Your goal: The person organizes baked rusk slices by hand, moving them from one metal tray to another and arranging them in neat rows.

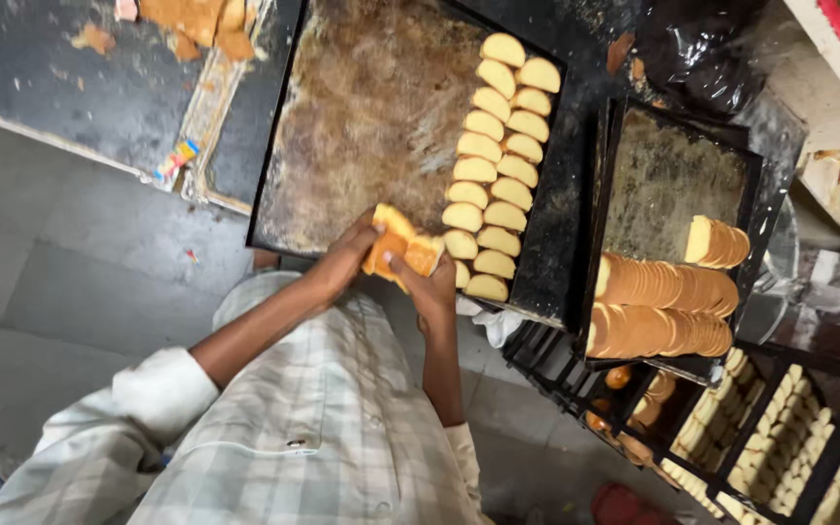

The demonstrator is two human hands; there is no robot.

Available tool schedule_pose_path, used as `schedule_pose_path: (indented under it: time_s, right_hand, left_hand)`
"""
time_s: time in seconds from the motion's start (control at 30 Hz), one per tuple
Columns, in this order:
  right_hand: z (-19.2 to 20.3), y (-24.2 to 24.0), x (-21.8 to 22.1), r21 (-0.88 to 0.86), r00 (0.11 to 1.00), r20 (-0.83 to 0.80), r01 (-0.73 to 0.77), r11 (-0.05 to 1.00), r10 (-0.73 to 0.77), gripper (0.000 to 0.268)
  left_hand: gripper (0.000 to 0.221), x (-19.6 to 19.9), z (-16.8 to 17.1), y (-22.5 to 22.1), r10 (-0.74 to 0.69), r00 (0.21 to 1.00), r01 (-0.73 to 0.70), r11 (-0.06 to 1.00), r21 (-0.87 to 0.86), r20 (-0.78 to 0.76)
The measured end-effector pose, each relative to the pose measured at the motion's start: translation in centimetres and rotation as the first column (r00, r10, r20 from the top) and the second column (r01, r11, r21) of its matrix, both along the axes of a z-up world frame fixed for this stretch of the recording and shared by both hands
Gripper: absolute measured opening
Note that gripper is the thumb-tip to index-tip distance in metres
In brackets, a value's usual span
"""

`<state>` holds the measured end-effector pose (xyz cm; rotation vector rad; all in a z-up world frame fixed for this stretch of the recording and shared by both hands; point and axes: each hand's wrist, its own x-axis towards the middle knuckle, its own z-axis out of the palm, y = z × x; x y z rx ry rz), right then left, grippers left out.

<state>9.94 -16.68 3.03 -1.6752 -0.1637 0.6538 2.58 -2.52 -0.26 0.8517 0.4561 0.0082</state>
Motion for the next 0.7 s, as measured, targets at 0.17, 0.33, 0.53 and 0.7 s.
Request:
schedule_pose_path:
  time_s: [0.17,0.33,0.53,0.7]
  right_hand:
    - [-0.3,-0.5,1.1,0.025,0.997,-0.029,0.07,0.997,-0.07,0.035]
    - [-0.3,-1.5,3.1,0.188,0.997,-0.059,0.059,0.98,-0.049,0.037]
    - [0.2,-3.1,4.7,0.144,0.959,-0.12,0.274,0.951,-0.258,0.051]
    - [1.0,-4.0,5.6,0.168,0.932,-0.138,0.355,0.92,-0.334,0.054]
  left_hand:
    - [0.061,1.0,-0.7,-0.9,0.027,0.995,-0.055,0.958,0.283,0.1]
    - [0.048,2.2,-1.0,-0.6,0.064,0.98,-0.116,0.953,0.28,0.188]
    - [0.033,3.5,-3.3,-0.7,0.216,0.976,-0.212,0.954,0.212,0.006]
    - [0.033,4.9,-3.4,-2.1,0.147,0.941,-0.308,0.744,0.593,0.305]
